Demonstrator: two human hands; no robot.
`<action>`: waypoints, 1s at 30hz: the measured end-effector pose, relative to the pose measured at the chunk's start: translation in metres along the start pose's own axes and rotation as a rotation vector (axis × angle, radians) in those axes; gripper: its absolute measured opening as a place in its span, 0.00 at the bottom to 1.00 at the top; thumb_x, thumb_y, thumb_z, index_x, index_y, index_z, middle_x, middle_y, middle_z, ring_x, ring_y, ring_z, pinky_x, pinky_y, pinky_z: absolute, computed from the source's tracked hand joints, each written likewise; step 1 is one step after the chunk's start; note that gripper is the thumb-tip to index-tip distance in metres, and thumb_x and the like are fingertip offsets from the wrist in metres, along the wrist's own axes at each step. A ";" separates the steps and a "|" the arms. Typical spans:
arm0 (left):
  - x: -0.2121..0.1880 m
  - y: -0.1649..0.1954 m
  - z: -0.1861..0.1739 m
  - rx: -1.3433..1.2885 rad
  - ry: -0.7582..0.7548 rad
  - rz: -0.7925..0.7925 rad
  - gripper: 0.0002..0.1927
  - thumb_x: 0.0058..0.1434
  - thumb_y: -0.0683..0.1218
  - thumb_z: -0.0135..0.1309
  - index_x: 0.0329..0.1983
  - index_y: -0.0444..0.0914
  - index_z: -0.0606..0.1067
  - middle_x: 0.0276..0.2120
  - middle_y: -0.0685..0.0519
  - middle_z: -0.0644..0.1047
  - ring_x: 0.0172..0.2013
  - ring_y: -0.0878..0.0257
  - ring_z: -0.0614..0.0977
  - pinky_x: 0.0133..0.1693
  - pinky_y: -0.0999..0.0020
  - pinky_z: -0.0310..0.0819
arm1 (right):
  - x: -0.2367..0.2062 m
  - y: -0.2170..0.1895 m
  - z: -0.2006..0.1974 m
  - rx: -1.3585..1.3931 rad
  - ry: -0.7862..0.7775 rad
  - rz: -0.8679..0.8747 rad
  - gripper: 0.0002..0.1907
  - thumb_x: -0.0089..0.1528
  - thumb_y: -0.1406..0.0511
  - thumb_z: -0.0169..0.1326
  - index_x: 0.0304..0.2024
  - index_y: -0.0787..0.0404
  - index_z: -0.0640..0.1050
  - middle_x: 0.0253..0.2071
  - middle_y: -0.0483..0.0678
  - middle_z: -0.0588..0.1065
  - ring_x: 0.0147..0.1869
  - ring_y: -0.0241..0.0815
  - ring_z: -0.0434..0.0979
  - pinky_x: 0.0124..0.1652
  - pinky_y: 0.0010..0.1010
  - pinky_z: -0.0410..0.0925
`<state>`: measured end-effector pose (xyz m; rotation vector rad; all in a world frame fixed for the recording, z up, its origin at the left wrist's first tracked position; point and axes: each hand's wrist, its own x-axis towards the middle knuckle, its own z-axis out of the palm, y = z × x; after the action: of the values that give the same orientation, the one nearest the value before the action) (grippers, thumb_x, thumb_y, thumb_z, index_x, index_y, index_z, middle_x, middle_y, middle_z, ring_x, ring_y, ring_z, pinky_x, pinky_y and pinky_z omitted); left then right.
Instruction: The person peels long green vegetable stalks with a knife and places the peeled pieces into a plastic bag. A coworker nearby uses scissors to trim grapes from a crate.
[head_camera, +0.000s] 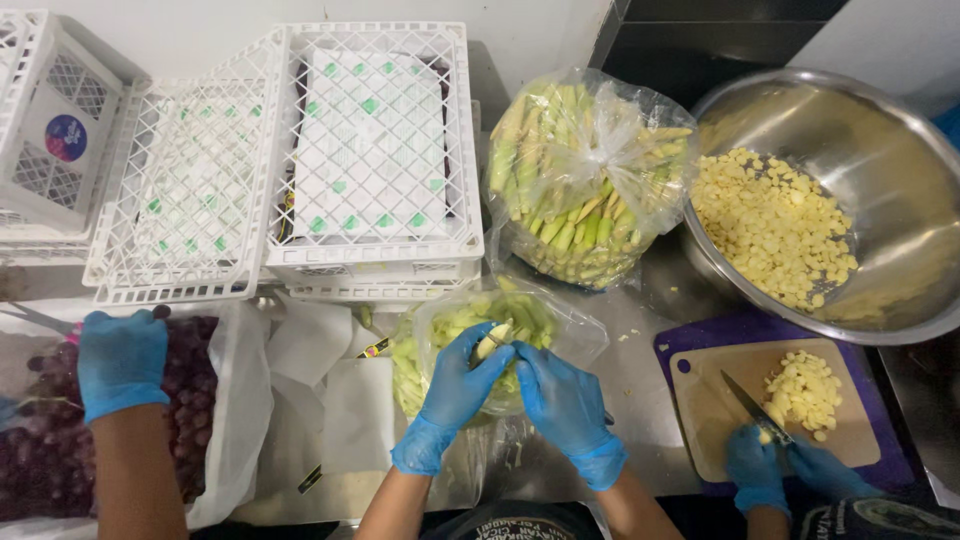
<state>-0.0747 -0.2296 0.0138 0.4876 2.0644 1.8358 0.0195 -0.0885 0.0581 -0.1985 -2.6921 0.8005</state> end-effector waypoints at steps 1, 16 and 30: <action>0.000 0.006 0.000 0.015 0.014 0.021 0.22 0.60 0.47 0.62 0.55 0.33 0.76 0.43 0.49 0.84 0.43 0.64 0.84 0.46 0.69 0.78 | 0.000 -0.002 -0.001 -0.005 0.000 0.009 0.14 0.67 0.61 0.49 0.52 0.56 0.78 0.39 0.51 0.80 0.37 0.54 0.82 0.34 0.42 0.73; 0.009 -0.038 0.016 -0.034 0.092 -0.114 0.15 0.64 0.51 0.61 0.33 0.33 0.80 0.23 0.56 0.75 0.27 0.71 0.71 0.29 0.71 0.67 | -0.013 0.037 0.049 0.109 -0.258 0.292 0.17 0.69 0.54 0.43 0.49 0.56 0.78 0.39 0.56 0.80 0.42 0.60 0.79 0.39 0.48 0.70; 0.046 -0.052 0.026 -0.924 0.260 -0.393 0.16 0.63 0.41 0.47 0.54 0.36 0.75 0.35 0.49 0.78 0.34 0.59 0.78 0.39 0.63 0.75 | -0.024 0.064 0.089 0.893 0.009 0.590 0.10 0.60 0.67 0.62 0.42 0.68 0.82 0.30 0.39 0.76 0.33 0.27 0.71 0.35 0.22 0.67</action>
<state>-0.1044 -0.1908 -0.0418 -0.3851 1.0832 2.3674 0.0141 -0.0858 -0.0535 -0.7626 -1.9933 2.0403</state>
